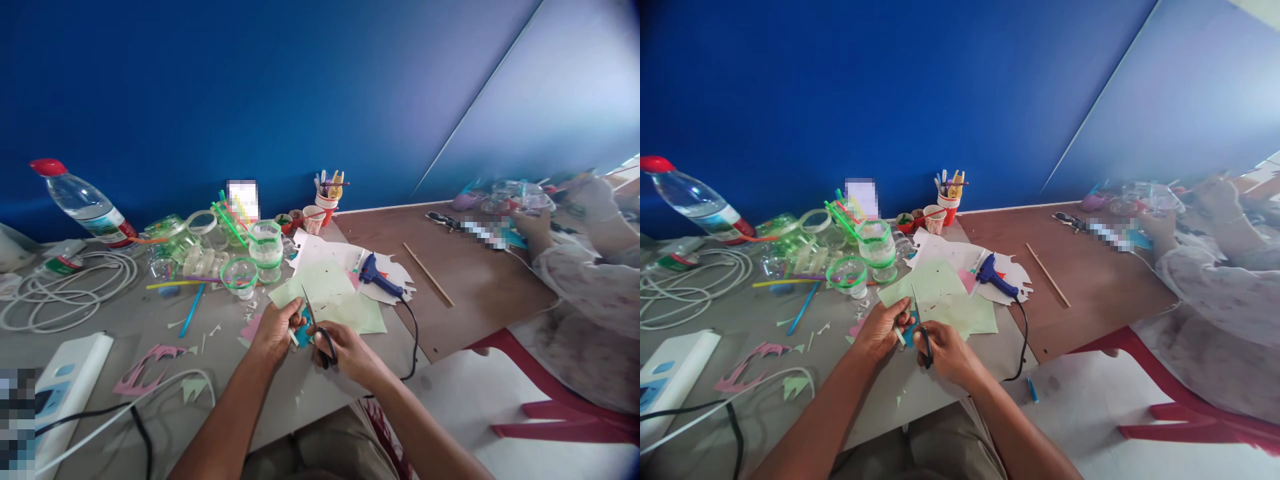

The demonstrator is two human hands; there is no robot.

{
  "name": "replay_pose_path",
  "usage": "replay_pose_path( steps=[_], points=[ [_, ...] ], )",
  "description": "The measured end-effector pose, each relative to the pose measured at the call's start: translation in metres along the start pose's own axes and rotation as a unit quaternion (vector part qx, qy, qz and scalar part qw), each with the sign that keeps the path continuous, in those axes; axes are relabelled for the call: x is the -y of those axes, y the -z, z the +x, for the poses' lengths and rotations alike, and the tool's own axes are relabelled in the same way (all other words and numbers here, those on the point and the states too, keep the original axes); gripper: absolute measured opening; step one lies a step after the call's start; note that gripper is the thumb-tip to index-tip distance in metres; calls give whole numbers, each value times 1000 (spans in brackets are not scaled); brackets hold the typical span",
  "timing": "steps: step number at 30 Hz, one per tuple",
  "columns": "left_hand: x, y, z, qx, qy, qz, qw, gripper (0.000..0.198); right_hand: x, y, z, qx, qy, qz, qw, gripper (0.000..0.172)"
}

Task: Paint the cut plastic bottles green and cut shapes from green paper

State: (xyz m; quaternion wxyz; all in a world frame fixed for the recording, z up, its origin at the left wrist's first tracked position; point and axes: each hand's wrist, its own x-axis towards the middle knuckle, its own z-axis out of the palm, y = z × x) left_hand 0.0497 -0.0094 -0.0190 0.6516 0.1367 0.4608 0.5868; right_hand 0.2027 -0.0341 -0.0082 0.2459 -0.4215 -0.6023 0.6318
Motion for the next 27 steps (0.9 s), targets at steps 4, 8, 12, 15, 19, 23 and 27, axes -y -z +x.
replay_pose_path(
  steps=[4, 8, 12, 15, 19, 23, 27],
  points=[
    [1, 0, 1, -2, 1, 4, 1000, 42, 4, -1, 0, 2, 5, -16, 1000, 55],
    [0, 1, -1, 4, 8, 8, 1000, 42, 4, -1, 2, 1, 11, -28, 1000, 55],
    [0, 1, 0, 12, 9, 9, 1000, 43, 2, -2, 4, -4, 12, -31, 999, 55],
    [1, 2, 0, 15, 11, 9, 1000, 43, 2, -3, 4, -4, 12, -31, 999, 54],
    [1, 2, 1, 15, 13, 11, 1000, 42, 2, -4, 5, -10, 8, -22, 1000, 52],
    [1, 2, 0, 21, 13, 9, 1000, 42, 1, -6, 5, -21, 2, -7, 1000, 49],
    [0, 1, -1, 21, 12, 5, 1000, 42, -2, -7, 4, -26, 10, -15, 1000, 43]
  ],
)
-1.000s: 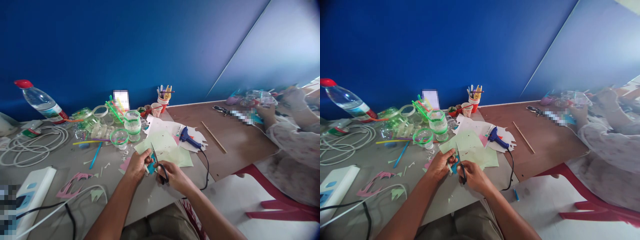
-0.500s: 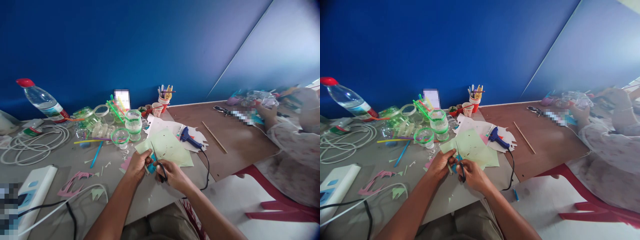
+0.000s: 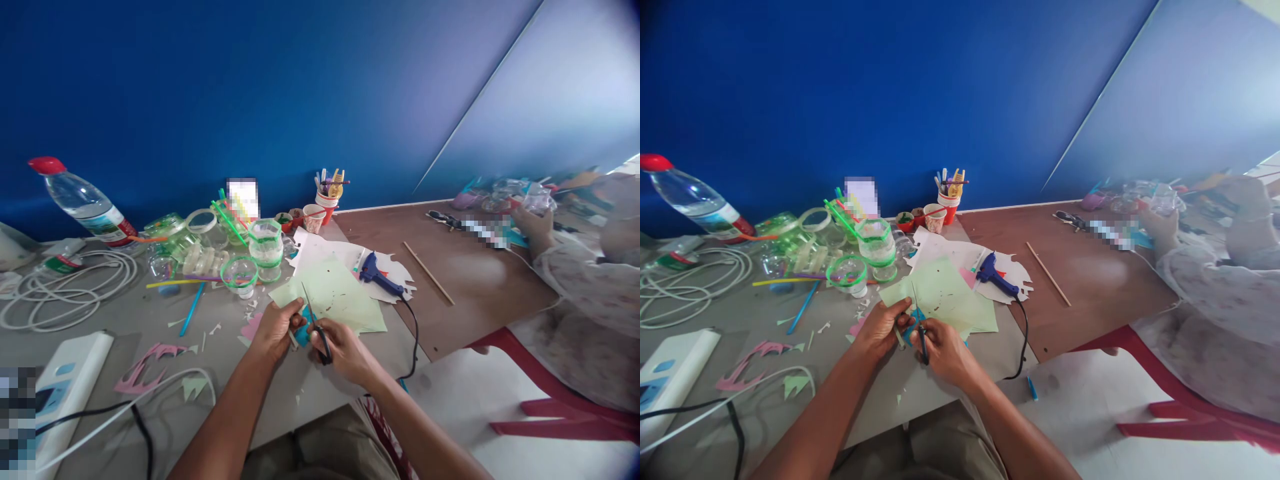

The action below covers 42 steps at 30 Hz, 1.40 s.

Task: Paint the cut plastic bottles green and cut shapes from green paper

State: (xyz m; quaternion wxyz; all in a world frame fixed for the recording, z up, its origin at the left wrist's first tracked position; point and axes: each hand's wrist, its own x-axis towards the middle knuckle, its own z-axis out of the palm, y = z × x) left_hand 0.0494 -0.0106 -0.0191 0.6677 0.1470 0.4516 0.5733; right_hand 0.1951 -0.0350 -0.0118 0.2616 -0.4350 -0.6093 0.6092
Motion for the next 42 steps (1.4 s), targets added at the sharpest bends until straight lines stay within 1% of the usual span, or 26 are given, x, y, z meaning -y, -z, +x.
replay_pose_path(
  steps=[6, 10, 16, 22, 26, 29, 34, 42],
  points=[
    [-1, -1, -1, -10, 2, 3, 1000, 43, -2, 1, -2, -12, 17, -54, 998, 35],
    [-1, 1, -1, -15, 0, 9, 1000, 42, 0, 1, -3, -27, 6, -100, 995, 28],
    [-2, 1, 0, -17, 7, 14, 1000, 41, -5, 3, -3, -29, 8, -114, 993, 22],
    [-2, 1, 0, -14, 10, 14, 1000, 40, -1, 5, -5, -25, 2, -126, 992, 18],
    [-3, 1, 0, -11, 13, 13, 1000, 38, -5, 5, -4, -27, 13, -116, 993, 18],
    [-3, 1, -1, -12, 16, 12, 1000, 37, -9, 5, -3, -28, 19, -114, 993, 21],
    [-5, 1, -2, -5, 18, 14, 1000, 35, -8, 4, -3, -27, 19, -108, 994, 20],
    [-5, 2, -1, 3, 16, 17, 1000, 33, -14, 3, -2, -22, -12, -41, 999, 23]
  ],
)
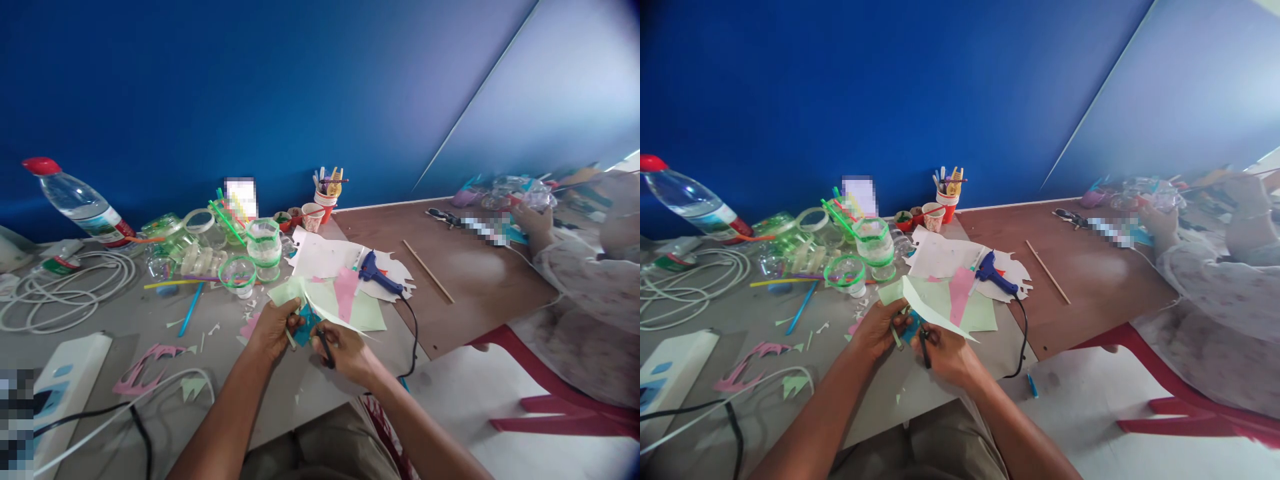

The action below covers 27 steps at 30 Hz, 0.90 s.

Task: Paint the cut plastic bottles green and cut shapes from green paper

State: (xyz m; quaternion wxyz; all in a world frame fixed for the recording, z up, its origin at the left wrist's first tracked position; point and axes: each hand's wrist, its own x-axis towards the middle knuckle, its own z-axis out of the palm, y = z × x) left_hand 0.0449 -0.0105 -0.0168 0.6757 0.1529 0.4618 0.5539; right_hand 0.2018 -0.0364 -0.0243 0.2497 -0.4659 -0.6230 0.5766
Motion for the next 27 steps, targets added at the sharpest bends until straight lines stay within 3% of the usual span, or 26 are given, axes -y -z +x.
replay_pose_path(
  steps=[5, 11, 21, 27],
  points=[
    [0, 0, 0, 5, -1, 9, 1000, 32, 0, 4, 1, 7, 14, -13, 1000, 18],
    [-1, -1, -2, 21, 23, 23, 999, 34, 18, 9, 0, -6, 38, -72, 997, 19],
    [-1, -2, -4, 35, 35, 36, 998, 31, 21, 9, 5, 3, 39, -24, 999, 25],
    [-1, -3, -5, 59, 38, 30, 997, 33, 18, 9, 8, -4, 3, 16, 1000, 29]
  ],
)
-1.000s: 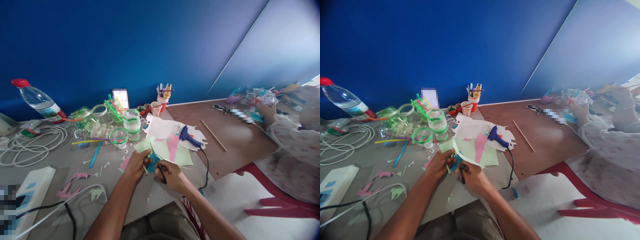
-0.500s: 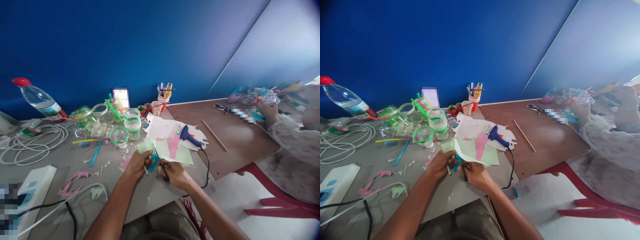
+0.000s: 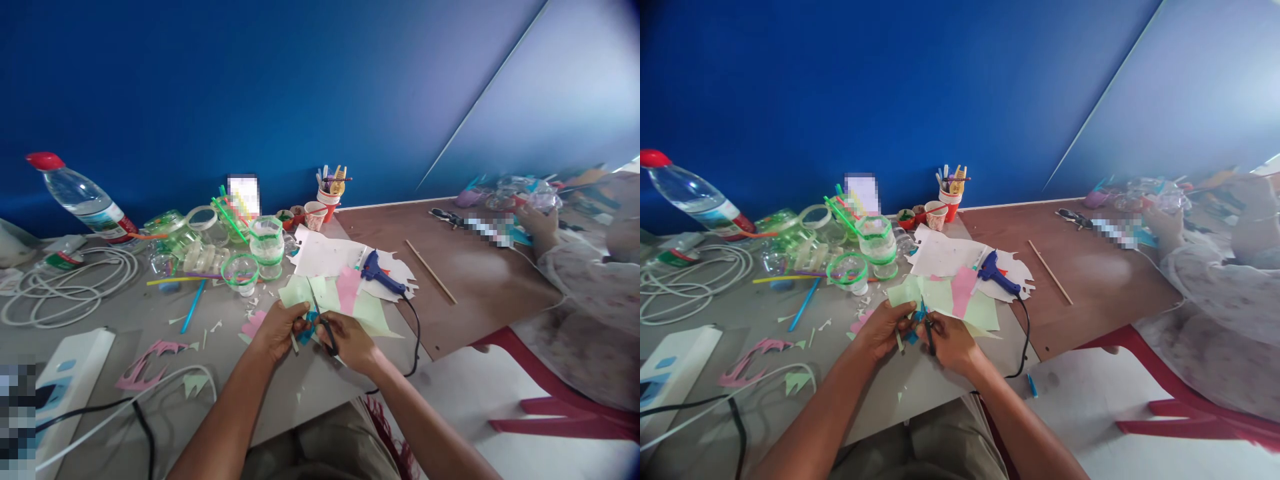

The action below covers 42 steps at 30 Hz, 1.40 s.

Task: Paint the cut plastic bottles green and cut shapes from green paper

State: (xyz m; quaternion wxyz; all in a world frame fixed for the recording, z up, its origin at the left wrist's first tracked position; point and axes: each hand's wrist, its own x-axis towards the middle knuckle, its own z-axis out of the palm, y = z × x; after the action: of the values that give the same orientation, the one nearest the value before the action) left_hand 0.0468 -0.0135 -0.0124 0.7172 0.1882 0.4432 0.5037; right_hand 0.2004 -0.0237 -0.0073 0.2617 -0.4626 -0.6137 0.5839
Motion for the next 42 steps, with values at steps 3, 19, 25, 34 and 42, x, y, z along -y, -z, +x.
replay_pose_path(
  steps=[3, 19, 25, 34, 42],
  points=[
    [0, -1, -1, 4, -2, -5, 1000, 34, -4, 1, 1, -9, 2, 0, 1000, 29],
    [0, -2, -1, -1, 4, 4, 1000, 36, -4, -2, 3, -5, 9, 31, 999, 29],
    [1, -1, -1, 0, 6, 1, 1000, 36, -13, -1, 6, -16, 32, -9, 999, 27],
    [2, 1, 1, -5, -3, -18, 1000, 32, -10, 16, 13, -66, 20, 126, 990, 37],
    [-1, 2, 3, -30, -35, -52, 998, 19, 13, 87, 68, -34, -74, 413, 907, 47]
  ],
)
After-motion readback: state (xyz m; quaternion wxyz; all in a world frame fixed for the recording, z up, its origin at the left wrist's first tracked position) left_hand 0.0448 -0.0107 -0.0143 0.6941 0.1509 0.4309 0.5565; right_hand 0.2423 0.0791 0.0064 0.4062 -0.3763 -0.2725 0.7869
